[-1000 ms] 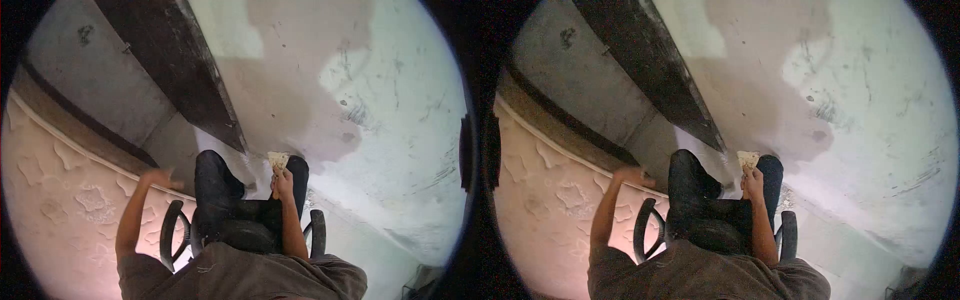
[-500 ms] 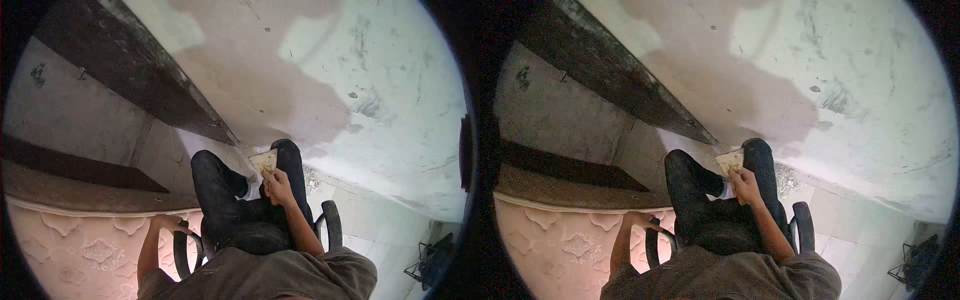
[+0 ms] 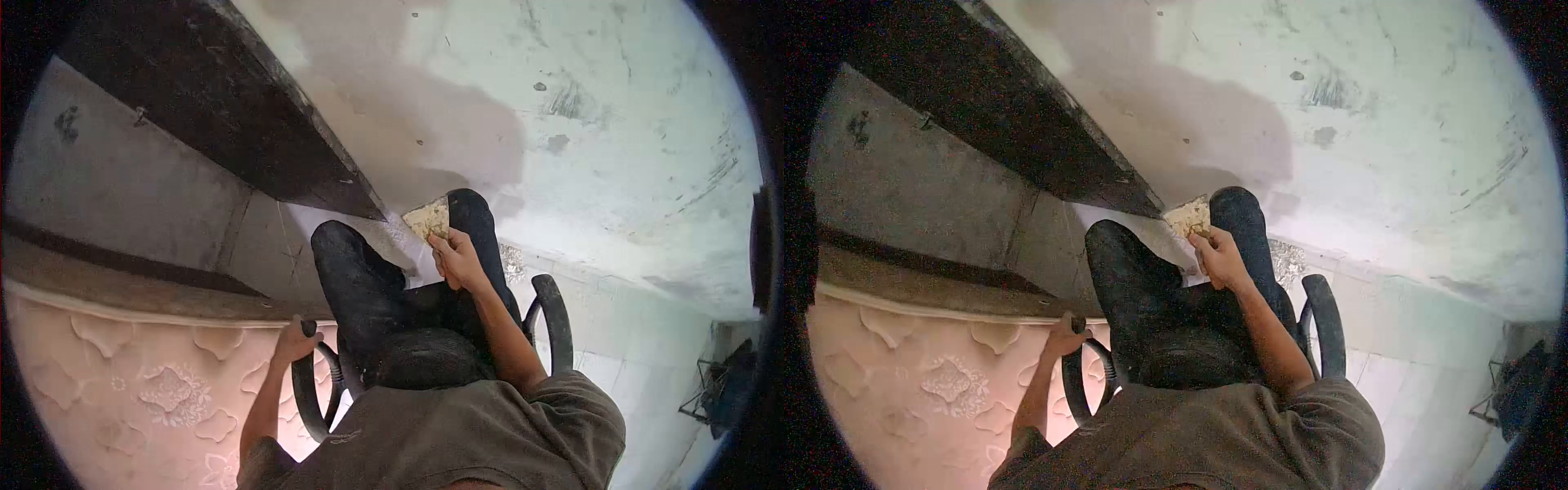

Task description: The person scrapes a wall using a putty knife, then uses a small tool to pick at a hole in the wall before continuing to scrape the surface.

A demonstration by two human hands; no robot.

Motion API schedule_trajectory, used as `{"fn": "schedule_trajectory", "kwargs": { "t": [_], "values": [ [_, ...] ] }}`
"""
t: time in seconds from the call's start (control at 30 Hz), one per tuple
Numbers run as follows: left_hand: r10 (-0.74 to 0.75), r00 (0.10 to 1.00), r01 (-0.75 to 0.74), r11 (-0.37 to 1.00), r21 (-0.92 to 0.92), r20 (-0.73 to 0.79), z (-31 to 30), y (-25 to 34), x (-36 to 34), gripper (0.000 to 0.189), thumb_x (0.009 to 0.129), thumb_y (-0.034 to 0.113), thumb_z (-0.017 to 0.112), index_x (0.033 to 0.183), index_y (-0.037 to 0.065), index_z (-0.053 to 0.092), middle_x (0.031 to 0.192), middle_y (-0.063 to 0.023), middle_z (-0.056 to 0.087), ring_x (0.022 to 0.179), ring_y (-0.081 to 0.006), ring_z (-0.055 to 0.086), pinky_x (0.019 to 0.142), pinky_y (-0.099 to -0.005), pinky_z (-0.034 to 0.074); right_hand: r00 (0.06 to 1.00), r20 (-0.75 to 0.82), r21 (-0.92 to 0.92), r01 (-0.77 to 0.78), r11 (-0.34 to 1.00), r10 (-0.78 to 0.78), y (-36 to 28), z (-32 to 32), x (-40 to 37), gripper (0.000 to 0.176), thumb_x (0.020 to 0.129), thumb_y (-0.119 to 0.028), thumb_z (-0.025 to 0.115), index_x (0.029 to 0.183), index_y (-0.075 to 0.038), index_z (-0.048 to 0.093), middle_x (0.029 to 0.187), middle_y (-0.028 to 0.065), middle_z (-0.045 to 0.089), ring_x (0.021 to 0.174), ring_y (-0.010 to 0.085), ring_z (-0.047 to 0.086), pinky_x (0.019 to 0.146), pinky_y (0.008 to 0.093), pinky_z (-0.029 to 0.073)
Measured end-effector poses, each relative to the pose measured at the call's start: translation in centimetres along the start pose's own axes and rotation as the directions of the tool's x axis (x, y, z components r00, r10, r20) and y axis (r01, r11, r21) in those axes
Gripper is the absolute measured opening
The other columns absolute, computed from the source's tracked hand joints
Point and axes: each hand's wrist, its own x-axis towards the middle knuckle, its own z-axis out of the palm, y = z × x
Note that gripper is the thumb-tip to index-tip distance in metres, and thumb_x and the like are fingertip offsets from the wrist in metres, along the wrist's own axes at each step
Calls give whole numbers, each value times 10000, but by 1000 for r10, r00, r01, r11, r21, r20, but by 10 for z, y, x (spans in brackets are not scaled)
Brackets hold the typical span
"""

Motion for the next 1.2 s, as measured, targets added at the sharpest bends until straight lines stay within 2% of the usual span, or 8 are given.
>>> {"fn": "schedule_trajectory", "kwargs": {
  "t": [0.07, 0.17, 0.5, 0.63, 0.8, 0.9, 1.07, 1.2],
  "values": [
    [44, 975, -75, 988, -136, -218, 16, -2, -1, 613, 653, 362, 757, 1044, -58, 540, 968, -286, 642, 928, -421, 635, 826, -464, 494, 999, -50, -58, -22, 998, 19, 7, 1, 0, 200, 958, -188, 561, 836, -30, 558, 520, -26, 458, 403, 76, 420, 390, 259, 356],
    [82, 962, -124, 981, -148, -262, 27, -16, 11, 531, 641, 329, 765, 977, -30, 565, 899, -263, 652, 885, -419, 639, 788, -468, 505, 993, -81, -70, -86, 994, 80, 15, -2, 6, 213, 958, -191, 564, 815, -34, 548, 527, -23, 467, 409, 71, 417, 391, 257, 350],
    [9, 984, -66, 947, -313, -179, 22, 5, 19, 519, 586, 289, 805, 943, -8, 571, 845, -212, 667, 845, -389, 657, 749, -458, 521, 973, -130, -353, -224, 908, 190, 15, -14, 33, 216, 964, -219, 564, 831, -50, 559, 550, -23, 485, 417, 76, 446, 401, 250, 363],
    [35, 993, -58, 974, -217, -108, -20, 53, 48, 531, 590, 259, 819, 992, -14, 605, 911, -236, 654, 875, -395, 642, 772, -459, 514, 909, -171, -127, -403, 906, 380, -23, 1, 20, 219, 949, -212, 577, 883, -4, 593, 583, -20, 501, 471, 62, 436, 441, 251, 352],
    [156, 980, -181, 953, -242, -121, -19, 54, 63, 533, 615, 246, 817, 1018, -29, 603, 937, -218, 651, 912, -372, 635, 827, -448, 498, 973, -178, -313, -194, 930, 143, 0, -11, -5, 180, 953, -185, 572, 889, -19, 597, 571, -20, 496, 454, 69, 436, 425, 248, 358],
    [164, 971, -166, 986, 4, -171, -20, 65, 53, 553, 650, 292, 798, 1045, -41, 598, 961, -231, 652, 931, -377, 636, 855, -451, 495, 980, -195, -236, -85, 968, 39, -6, -26, -15, 182, 950, -183, 574, 894, -11, 598, 559, -4, 498, 419, 80, 446, 395, 259, 364],
    [113, 984, -108, 993, -46, 136, -32, 75, 51, 788, 698, 450, 777, 1223, -73, 510, 1176, -310, 571, 1126, -437, 552, 943, -486, 452, 979, -196, -91, 41, 995, -58, 6, -42, -26, 163, 959, -157, 552, 886, -15, 585, 584, -4, 511, 443, 85, 473, 411, 254, 380],
    [250, 967, -244, 965, 98, -53, -52, 87, 67, 772, 741, 503, 740, 1212, -65, 513, 1170, -312, 574, 1111, -422, 569, 925, -472, 464, 971, -224, -179, 47, 983, -88, 20, -54, -11, 158, 970, -138, 528, 990, -2, 607, 610, 16, 541, 467, 92, 512, 433, 252, 407]
  ]
}}
